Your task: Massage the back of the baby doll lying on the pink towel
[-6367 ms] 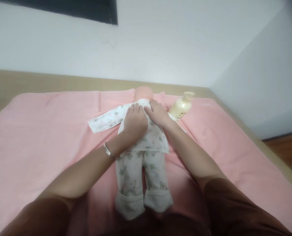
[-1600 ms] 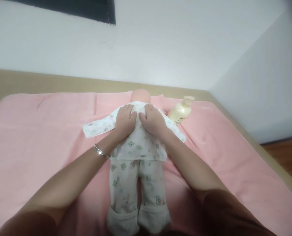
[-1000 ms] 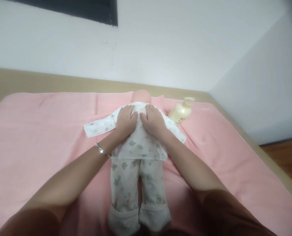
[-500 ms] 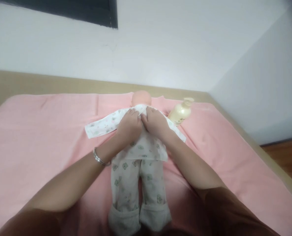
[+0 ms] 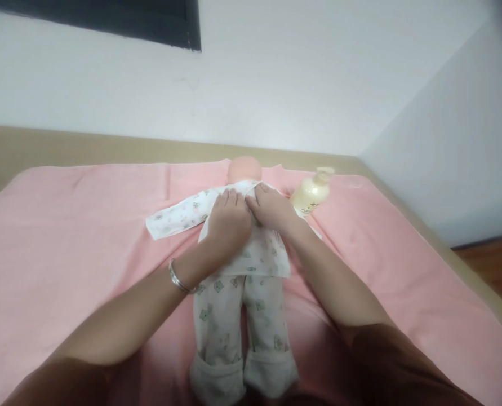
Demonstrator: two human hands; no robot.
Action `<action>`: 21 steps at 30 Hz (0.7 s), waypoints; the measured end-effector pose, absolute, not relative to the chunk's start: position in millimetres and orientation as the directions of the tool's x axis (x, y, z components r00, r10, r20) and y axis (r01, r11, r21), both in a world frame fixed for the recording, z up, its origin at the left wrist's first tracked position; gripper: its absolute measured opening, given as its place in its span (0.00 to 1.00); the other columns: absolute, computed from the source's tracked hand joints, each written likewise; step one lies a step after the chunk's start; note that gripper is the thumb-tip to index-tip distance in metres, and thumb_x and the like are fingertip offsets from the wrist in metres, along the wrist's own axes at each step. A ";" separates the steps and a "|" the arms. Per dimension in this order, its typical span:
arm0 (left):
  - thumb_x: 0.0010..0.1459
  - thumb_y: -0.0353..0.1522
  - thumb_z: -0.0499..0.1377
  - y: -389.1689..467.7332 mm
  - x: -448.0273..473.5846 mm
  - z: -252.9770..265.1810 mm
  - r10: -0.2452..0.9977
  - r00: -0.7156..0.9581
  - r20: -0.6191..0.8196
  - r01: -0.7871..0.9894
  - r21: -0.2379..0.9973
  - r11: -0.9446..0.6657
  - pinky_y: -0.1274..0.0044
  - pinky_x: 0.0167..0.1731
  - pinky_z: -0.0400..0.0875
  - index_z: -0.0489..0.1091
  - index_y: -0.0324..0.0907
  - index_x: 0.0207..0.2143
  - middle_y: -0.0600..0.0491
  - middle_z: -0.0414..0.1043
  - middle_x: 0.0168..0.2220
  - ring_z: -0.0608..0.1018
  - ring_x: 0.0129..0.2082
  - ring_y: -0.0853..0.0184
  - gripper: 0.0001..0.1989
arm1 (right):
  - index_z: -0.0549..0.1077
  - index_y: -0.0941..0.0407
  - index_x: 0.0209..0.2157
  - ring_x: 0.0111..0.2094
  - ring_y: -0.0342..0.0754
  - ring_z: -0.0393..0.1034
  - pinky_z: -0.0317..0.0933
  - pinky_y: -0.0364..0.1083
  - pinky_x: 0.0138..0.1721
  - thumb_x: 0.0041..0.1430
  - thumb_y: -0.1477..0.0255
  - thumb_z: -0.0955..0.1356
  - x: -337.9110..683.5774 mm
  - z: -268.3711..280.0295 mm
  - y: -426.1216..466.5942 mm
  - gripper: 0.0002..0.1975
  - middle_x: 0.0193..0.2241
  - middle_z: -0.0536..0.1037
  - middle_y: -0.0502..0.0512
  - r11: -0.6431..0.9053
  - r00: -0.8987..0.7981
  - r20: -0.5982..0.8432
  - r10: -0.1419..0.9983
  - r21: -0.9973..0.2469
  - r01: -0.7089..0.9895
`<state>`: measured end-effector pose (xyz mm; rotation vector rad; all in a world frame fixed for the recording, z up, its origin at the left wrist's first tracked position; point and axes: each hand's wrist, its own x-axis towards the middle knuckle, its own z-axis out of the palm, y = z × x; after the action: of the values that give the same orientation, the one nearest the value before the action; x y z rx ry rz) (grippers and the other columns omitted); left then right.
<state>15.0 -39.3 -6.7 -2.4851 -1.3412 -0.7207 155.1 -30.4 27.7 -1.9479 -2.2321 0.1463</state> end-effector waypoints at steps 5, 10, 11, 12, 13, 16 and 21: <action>0.64 0.25 0.43 -22.2 9.5 -12.2 0.752 0.455 0.477 0.783 0.188 -0.593 0.59 0.60 0.71 0.75 0.34 0.41 0.39 0.78 0.45 0.77 0.53 0.53 0.19 | 0.64 0.73 0.61 0.62 0.64 0.63 0.56 0.57 0.63 0.75 0.66 0.54 144.2 23.7 -42.7 0.27 0.60 0.68 0.77 0.130 -0.117 0.134 0.984 -0.091 0.987; 0.67 0.30 0.40 7.3 -3.4 -14.9 0.886 0.308 0.346 0.759 0.473 -0.448 0.57 0.68 0.62 0.70 0.31 0.55 0.37 0.70 0.61 0.69 0.65 0.54 0.24 | 0.61 0.75 0.65 0.65 0.69 0.59 0.54 0.61 0.65 0.71 0.73 0.56 116.6 12.7 -76.3 0.27 0.62 0.65 0.80 0.242 -0.250 0.254 0.934 0.061 0.968; 0.67 0.31 0.40 8.7 -4.0 -14.8 0.908 0.277 0.315 0.756 0.512 -0.409 0.57 0.69 0.61 0.68 0.30 0.57 0.37 0.67 0.63 0.67 0.67 0.55 0.25 | 0.61 0.74 0.65 0.66 0.69 0.58 0.53 0.61 0.66 0.70 0.74 0.57 114.6 10.8 -78.8 0.27 0.63 0.65 0.80 0.259 -0.267 0.273 0.924 0.068 0.964; 0.67 0.32 0.41 8.6 -3.9 -14.6 0.922 0.253 0.294 0.755 0.536 -0.378 0.58 0.70 0.59 0.67 0.30 0.59 0.38 0.65 0.64 0.66 0.67 0.55 0.26 | 0.62 0.74 0.65 0.66 0.69 0.58 0.53 0.60 0.66 0.69 0.76 0.58 114.5 9.2 -78.6 0.26 0.63 0.65 0.79 0.276 -0.283 0.290 0.914 0.066 0.959; 0.67 0.32 0.41 6.8 -3.2 -14.3 0.928 0.240 0.285 0.757 0.544 -0.363 0.59 0.70 0.59 0.66 0.30 0.60 0.39 0.65 0.65 0.65 0.68 0.56 0.26 | 0.63 0.74 0.64 0.66 0.67 0.59 0.52 0.59 0.67 0.69 0.77 0.58 116.4 8.1 -75.7 0.26 0.63 0.66 0.79 0.310 -0.313 0.300 0.901 0.060 0.949; 0.67 0.30 0.41 -6.0 2.3 -13.8 0.904 0.259 0.340 0.786 0.469 -0.402 0.59 0.69 0.61 0.69 0.31 0.56 0.38 0.70 0.60 0.70 0.64 0.55 0.24 | 0.67 0.74 0.59 0.63 0.63 0.63 0.52 0.57 0.67 0.69 0.78 0.54 130.6 7.2 -54.6 0.24 0.59 0.71 0.76 0.394 -0.376 0.309 0.873 0.005 0.919; 0.65 0.25 0.43 -35.1 15.5 -15.5 0.784 0.362 0.504 0.770 0.312 -0.556 0.57 0.68 0.62 0.71 0.31 0.52 0.37 0.72 0.57 0.70 0.63 0.53 0.21 | 0.70 0.67 0.52 0.53 0.61 0.68 0.61 0.56 0.56 0.71 0.69 0.56 155.2 11.0 -18.7 0.20 0.52 0.75 0.72 0.147 -0.094 0.213 0.973 -0.250 0.957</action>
<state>15.5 -35.1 -15.5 -2.6105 -1.4895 -0.9866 155.2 -18.7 11.0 -1.8598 -2.1059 0.0669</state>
